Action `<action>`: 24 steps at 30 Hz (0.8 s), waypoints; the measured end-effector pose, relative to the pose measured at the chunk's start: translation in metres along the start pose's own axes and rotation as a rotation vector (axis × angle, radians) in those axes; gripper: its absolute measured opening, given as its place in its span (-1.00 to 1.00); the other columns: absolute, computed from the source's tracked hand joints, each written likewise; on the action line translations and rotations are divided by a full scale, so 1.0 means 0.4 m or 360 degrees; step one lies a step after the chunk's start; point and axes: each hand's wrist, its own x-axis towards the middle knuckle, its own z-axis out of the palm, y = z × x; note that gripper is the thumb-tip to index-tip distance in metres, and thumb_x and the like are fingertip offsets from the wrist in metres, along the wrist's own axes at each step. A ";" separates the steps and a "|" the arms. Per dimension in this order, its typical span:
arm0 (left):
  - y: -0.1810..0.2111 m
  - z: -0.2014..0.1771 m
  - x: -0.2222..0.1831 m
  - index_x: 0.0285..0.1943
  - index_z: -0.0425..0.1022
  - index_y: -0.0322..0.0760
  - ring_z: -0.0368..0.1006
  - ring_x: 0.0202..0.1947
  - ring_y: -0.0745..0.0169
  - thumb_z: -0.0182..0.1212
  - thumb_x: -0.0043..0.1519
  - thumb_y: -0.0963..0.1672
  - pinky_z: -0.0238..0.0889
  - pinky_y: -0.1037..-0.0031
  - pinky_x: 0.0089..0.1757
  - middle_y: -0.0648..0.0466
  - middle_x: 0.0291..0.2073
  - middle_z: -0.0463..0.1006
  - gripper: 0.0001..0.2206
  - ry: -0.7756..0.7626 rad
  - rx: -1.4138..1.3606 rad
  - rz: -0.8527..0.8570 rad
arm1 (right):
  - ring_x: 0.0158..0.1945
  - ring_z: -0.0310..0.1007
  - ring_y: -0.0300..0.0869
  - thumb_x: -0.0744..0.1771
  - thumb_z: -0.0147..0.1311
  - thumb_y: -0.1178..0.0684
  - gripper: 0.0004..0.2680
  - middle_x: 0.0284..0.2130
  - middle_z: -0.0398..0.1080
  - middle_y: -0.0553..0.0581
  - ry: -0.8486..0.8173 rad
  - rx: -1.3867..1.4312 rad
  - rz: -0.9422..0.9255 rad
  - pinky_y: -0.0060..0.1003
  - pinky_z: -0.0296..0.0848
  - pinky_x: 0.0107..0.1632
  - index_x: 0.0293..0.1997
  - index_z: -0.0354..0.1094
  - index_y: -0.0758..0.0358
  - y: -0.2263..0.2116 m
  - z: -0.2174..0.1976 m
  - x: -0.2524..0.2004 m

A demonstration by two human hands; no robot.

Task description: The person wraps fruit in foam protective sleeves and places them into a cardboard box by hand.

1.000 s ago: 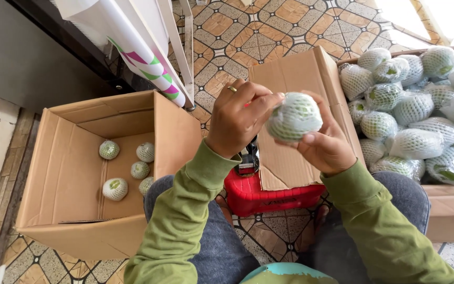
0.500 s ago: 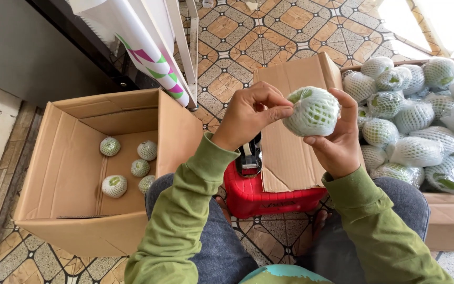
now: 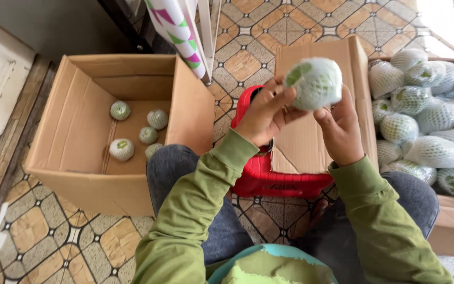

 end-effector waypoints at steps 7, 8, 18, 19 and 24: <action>0.044 -0.054 -0.026 0.34 0.11 -0.18 0.55 -0.03 -0.12 0.46 0.24 -0.08 0.52 0.14 0.07 -0.27 0.04 0.42 -0.40 0.0501 0.0280 0.0769 | -0.40 0.21 -0.23 0.33 0.20 -0.18 -0.75 -0.47 0.33 0.10 -0.0012 -0.0473 0.1145 -0.37 0.34 -0.34 -0.16 0.59 0.20 0.109 0.146 -0.087; 0.034 -0.071 -0.025 0.35 0.09 -0.19 0.52 0.02 -0.18 0.48 0.19 -0.07 0.47 0.10 0.10 -0.34 0.08 0.41 -0.34 0.0639 0.0395 0.0862 | -0.41 0.20 -0.26 0.30 0.21 -0.18 -0.75 -0.50 0.28 0.05 0.0020 -0.0370 0.1308 -0.41 0.28 -0.35 -0.20 0.58 0.20 0.100 0.173 -0.084; -0.065 -0.168 0.009 0.37 0.05 -0.16 0.42 0.08 0.08 0.51 0.13 -0.08 0.37 0.20 0.11 -0.21 0.06 0.43 -0.28 0.1100 0.0547 0.1047 | -0.39 0.27 -0.36 0.27 0.27 -0.07 -0.84 -0.48 0.42 -0.05 0.0263 -0.0271 0.1272 -0.46 0.26 -0.31 -0.25 0.59 0.18 0.117 0.236 -0.103; -0.069 -0.157 0.015 0.37 0.05 -0.16 0.42 0.08 0.08 0.51 0.13 -0.08 0.37 0.20 0.11 -0.21 0.06 0.43 -0.28 0.1107 0.0538 0.1043 | -0.39 0.27 -0.36 0.27 0.27 -0.07 -0.84 -0.48 0.42 -0.05 0.0261 -0.0281 0.1278 -0.46 0.26 -0.31 -0.25 0.59 0.18 0.094 0.238 -0.101; -0.071 -0.167 0.029 0.36 0.09 -0.20 0.45 0.07 0.00 0.59 0.02 -0.10 0.38 0.18 0.08 -0.24 0.04 0.44 -0.21 0.1095 0.0537 0.1051 | -0.35 0.26 -0.32 0.28 0.28 -0.07 -0.88 -0.49 0.37 0.00 0.0155 -0.0514 0.1036 -0.41 0.27 -0.24 -0.39 0.61 0.06 0.036 0.242 -0.126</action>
